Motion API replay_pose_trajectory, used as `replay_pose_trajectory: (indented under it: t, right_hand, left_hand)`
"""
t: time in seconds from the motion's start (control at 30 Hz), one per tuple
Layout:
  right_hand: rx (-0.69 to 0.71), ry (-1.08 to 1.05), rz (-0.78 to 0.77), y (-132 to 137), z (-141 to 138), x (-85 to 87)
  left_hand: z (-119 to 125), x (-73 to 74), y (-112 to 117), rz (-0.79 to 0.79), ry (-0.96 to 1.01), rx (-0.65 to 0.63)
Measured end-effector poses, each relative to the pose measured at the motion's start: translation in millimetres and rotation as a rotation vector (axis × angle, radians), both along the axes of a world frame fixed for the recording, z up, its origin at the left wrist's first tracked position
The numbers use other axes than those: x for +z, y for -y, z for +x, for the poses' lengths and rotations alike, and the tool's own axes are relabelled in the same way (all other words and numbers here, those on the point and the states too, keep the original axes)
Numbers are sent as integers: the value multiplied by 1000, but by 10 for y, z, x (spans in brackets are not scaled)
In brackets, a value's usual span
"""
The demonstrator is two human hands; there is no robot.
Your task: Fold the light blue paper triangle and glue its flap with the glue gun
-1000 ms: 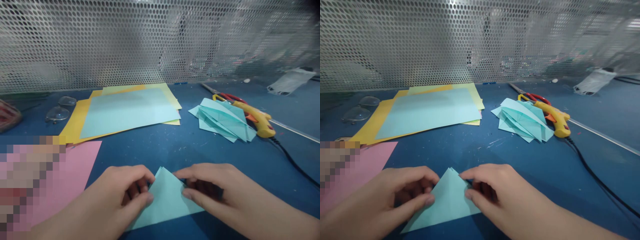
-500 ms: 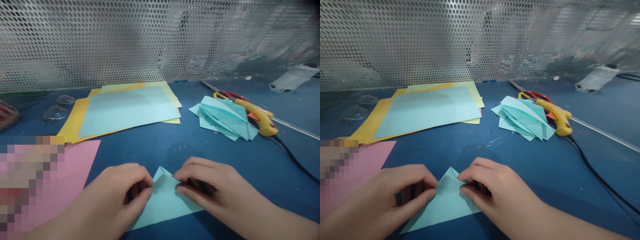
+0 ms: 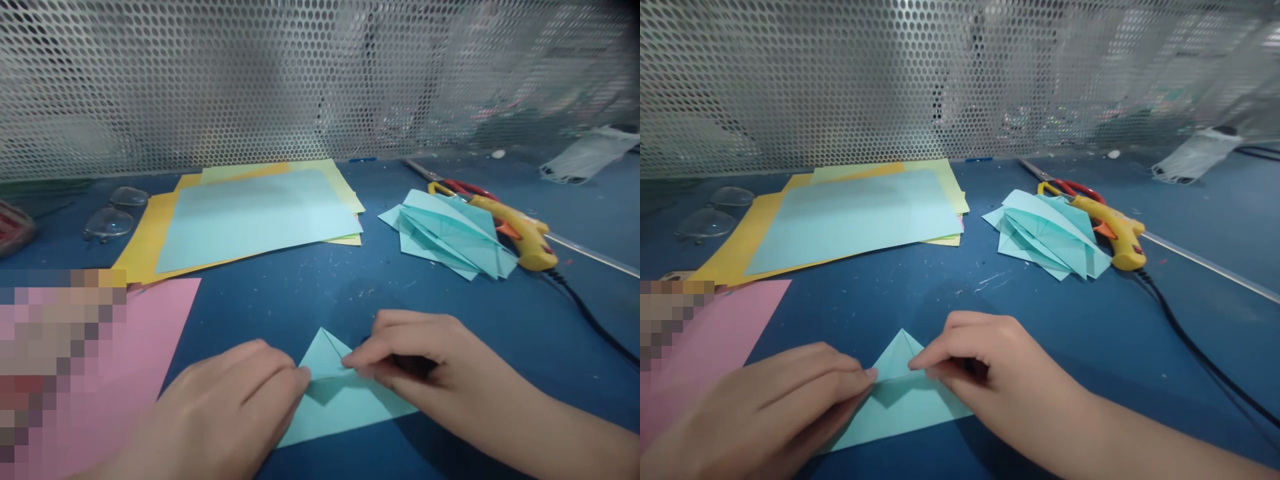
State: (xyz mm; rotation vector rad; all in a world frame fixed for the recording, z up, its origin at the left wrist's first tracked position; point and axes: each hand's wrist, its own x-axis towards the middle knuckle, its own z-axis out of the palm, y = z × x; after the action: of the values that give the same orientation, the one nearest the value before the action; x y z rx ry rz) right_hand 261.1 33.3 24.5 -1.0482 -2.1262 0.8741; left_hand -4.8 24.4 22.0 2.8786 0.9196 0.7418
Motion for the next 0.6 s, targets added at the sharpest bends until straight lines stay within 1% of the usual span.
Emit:
replay_pose_trajectory:
  t: [0.07,0.13,0.23,0.27,0.33,0.4,0.5,0.6]
  right_hand:
    - [53,3,22,-20,32,1]
    - [136,20,82,-38,81,-8]
    - [240,114,234,-44,135,-21]
    - [265,150,304,-40,136,-20]
    - [287,180,418,-26,117,-10]
    - [302,182,476,-11,81,8]
    - [329,214,503,4,48,31]
    - [341,246,508,12,54,27]
  left_hand:
    - [7,22,5,97,-19,-9]
    - [3,20,33,185,-50,3]
    - [-38,-69,117,275,-88,45]
    - [-58,-114,147,316,-61,18]
    - [-97,-198,194,341,-69,-10]
    - [-121,-250,216,345,-103,-35]
    - [-124,-274,213,366,-150,-47]
    - [-111,-306,219,363,-138,-12]
